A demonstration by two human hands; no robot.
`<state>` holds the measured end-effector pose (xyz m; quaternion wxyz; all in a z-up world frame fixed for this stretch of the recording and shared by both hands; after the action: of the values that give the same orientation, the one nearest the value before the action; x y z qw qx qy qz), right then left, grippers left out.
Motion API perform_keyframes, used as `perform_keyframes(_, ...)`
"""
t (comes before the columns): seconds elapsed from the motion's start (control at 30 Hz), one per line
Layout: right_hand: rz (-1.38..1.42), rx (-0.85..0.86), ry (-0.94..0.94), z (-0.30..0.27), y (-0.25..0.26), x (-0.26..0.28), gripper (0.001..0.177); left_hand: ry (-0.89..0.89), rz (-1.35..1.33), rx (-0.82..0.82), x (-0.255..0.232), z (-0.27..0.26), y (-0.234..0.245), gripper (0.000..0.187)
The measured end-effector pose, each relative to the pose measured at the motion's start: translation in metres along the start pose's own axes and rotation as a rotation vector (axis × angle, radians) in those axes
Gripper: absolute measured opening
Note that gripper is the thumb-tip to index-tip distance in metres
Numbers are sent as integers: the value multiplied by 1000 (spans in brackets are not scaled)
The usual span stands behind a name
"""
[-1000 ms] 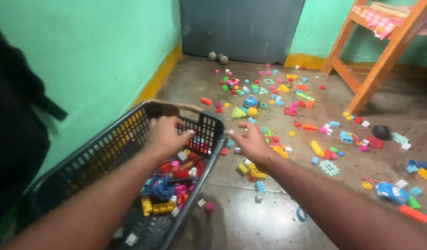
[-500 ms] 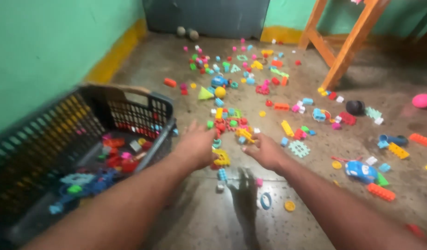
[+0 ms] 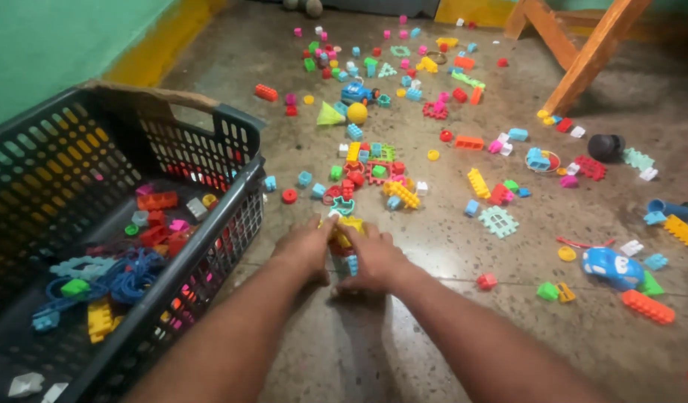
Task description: The person picks up plastic building blocks and toy cars from the floor and places them into a basket, then empties the basket and repeats the process.
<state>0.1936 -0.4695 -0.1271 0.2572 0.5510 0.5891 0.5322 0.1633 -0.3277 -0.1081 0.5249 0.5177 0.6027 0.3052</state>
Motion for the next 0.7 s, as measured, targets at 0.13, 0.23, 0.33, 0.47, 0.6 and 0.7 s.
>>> perform_keyframes(0.13,-28,-40,-31,11,-13,1,101,9,-9,-8,9,2,-9,108)
perform_keyframes(0.23,54,-132,-25,11,-14,-2,68,-20,-8,-90,16,3,-21,74)
perform_keyframes(0.33,160,-186,0,6,-8,-7,45,-16,-46,-206,17,3,-29,46)
perform_keyframes(0.47,247,-229,24,5,-7,-17,36,23,-116,-286,20,2,-36,27)
perform_keyframes(0.6,345,-312,12,13,-5,-38,25,62,-226,-366,21,-4,-31,24)
perform_keyframes(0.7,451,-328,-53,6,9,-47,20,101,-301,-390,14,-10,-18,29)
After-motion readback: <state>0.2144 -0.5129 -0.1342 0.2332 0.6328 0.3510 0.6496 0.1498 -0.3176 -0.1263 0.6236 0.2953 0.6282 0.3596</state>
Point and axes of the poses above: each hand's wrist, its own z-axis towards the middle knuckle, its own y-axis out of the back of the hand, x = y × z, the point moved 3 cm from there along z, towards the middle knuckle, and after that the axes turned 11 degrees about -y, right-handed, at the moved point
